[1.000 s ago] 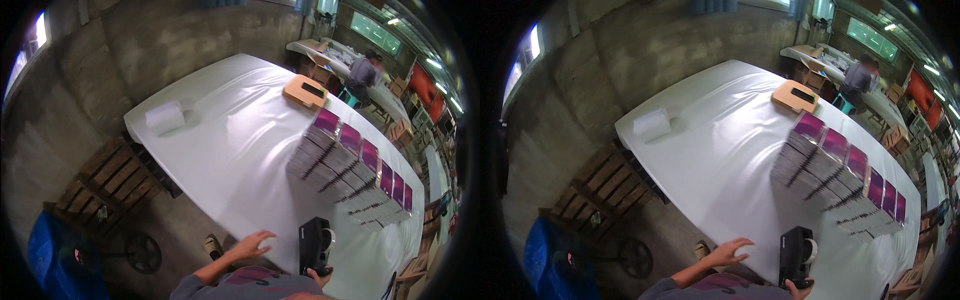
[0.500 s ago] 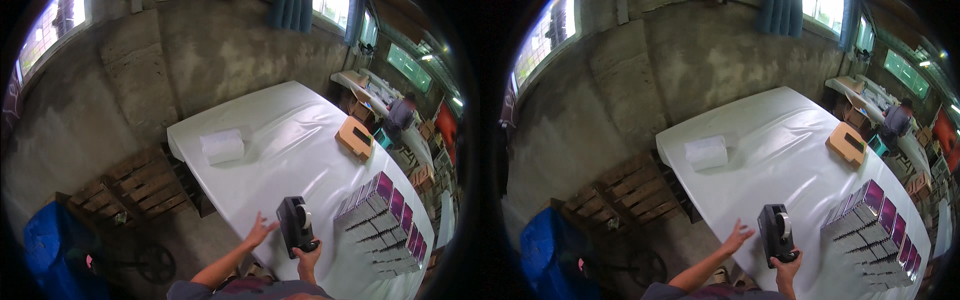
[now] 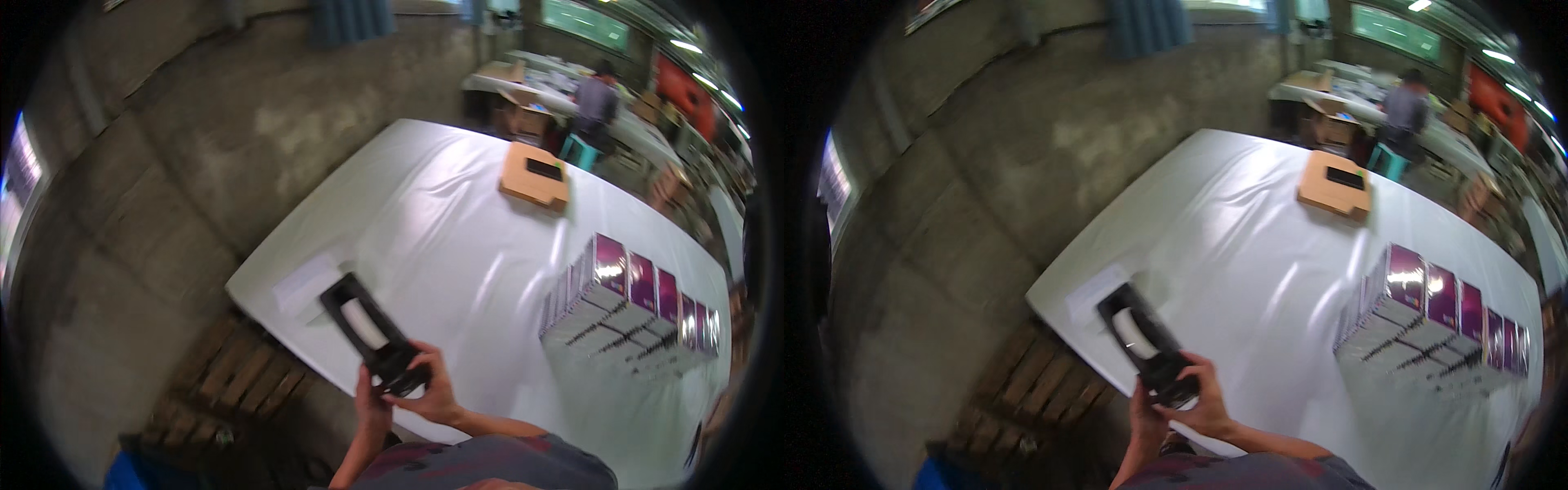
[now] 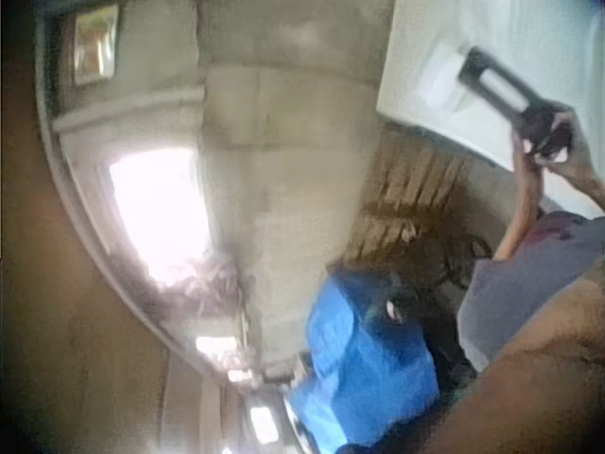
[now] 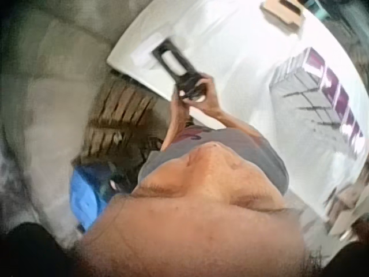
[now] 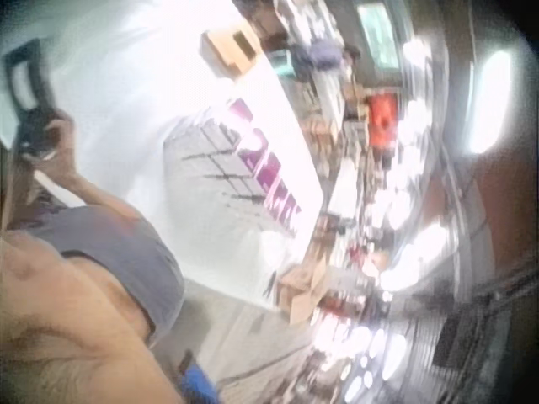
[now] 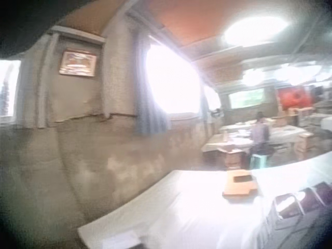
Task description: The person wraps spiral-bound notebooks in clear plastic film and seals them with tape. They handle stacks of notebooks, apply plastic wrap, and use a tape dispenser to secure the packaging. The wrapped notebooks are stacked on the table.
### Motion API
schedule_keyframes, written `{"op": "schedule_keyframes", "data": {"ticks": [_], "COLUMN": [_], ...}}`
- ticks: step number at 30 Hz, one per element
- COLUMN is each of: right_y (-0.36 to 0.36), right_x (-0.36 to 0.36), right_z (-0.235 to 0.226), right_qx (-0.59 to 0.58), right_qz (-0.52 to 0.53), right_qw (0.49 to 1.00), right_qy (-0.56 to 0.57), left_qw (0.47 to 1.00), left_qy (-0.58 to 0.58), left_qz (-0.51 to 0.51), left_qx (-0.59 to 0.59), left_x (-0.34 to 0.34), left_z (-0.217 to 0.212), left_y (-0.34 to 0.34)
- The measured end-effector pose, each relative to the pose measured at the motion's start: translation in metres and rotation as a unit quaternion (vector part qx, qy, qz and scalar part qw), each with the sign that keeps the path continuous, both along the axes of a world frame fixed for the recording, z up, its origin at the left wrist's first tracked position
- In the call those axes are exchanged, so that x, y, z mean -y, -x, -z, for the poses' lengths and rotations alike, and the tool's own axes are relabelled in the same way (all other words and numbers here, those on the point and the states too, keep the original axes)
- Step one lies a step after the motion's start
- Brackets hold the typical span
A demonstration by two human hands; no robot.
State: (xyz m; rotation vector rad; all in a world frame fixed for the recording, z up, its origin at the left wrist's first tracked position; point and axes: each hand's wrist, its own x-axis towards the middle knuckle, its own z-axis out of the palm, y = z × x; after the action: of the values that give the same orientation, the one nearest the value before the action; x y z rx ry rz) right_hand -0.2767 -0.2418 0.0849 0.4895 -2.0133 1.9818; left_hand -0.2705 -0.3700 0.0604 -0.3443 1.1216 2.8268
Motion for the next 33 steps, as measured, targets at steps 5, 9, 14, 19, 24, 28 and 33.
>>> {"op": "schedule_keyframes", "data": {"ticks": [5,9,14,19,24,28,33], "right_y": [0.046,0.098,0.212,0.258,0.238,0.193,0.114], "right_x": [0.088,0.194,0.329,0.336,0.260,0.180,0.101], "right_z": [-0.006,0.008,0.075,0.059,0.046,0.045,0.046], "right_qx": [-0.051,-0.086,-0.157,-0.170,0.131,0.109,0.177], "right_qz": [0.011,0.025,0.048,-0.009,-0.154,-0.070,0.104], "right_qw": [0.997,0.994,0.986,0.984,0.977,0.991,0.977], "right_qy": [0.057,0.057,-0.029,-0.043,0.060,0.027,0.064], "left_qw": [0.992,0.988,0.968,0.951,0.937,0.928,0.924], "left_qy": [0.084,0.127,0.213,0.247,0.249,0.250,0.257], "left_qz": [-0.007,0.059,0.123,0.178,0.236,0.268,0.272], "left_qx": [-0.092,-0.059,-0.051,-0.052,-0.061,-0.069,-0.073], "left_x": [0.087,0.174,0.214,0.216,0.206,0.202,0.202], "left_z": [-0.023,-0.029,-0.048,-0.049,-0.052,-0.050,-0.052], "left_y": [0.048,0.098,0.188,0.241,0.272,0.291,0.311]}}
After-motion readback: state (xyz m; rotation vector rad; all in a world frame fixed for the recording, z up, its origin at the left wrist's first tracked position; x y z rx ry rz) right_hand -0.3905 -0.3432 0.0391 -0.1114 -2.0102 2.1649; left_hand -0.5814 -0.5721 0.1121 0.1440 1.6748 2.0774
